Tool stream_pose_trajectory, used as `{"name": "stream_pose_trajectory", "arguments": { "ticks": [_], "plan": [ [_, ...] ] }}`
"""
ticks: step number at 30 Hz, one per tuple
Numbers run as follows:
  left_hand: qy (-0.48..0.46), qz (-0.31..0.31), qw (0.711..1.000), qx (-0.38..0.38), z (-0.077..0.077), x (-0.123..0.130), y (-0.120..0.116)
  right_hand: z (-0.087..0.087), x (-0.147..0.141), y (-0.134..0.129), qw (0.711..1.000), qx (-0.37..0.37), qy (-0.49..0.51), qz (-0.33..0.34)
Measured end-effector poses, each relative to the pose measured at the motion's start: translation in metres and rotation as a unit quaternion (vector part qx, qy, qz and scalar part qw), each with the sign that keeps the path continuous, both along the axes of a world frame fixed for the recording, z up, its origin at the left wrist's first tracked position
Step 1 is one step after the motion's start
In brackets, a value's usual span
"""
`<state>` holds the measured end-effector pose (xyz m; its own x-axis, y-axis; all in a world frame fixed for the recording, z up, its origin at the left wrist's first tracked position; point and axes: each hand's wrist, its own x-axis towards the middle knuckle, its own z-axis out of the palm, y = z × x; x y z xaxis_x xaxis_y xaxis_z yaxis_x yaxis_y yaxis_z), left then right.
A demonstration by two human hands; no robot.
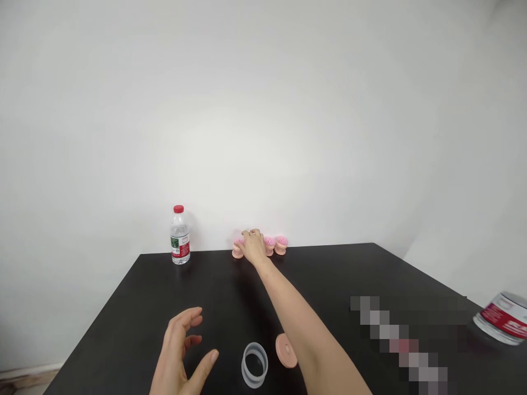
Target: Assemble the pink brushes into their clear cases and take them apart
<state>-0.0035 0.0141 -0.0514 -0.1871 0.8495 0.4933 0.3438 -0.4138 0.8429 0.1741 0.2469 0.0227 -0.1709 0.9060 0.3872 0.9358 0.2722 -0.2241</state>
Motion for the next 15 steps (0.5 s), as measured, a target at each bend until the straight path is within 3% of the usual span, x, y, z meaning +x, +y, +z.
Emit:
{"name": "stream_pose_trajectory", "arguments": {
  "ticks": [4,8,11,13,15],
  "plan": [
    [0.025,-0.019,0.999,-0.016,0.009,-0.007,-0.003,0.015,0.018,-0.047,0.996,-0.042,0.024,0.072],
    [0.072,-0.045,0.996,-0.037,0.015,-0.014,-0.001,0.02,0.038,-0.12,0.974,-0.111,0.029,0.193],
    [0.087,-0.051,0.994,-0.044,0.015,-0.014,0.001,0.005,0.047,-0.171,0.933,-0.164,0.016,0.321],
    [0.101,-0.066,0.991,-0.054,0.013,-0.012,0.001,-0.011,0.049,-0.196,0.926,-0.177,0.002,0.334],
    [0.112,-0.092,0.987,-0.067,0.011,-0.01,0.001,-0.024,0.048,-0.211,0.936,-0.184,0.012,0.299]
  ]
}}
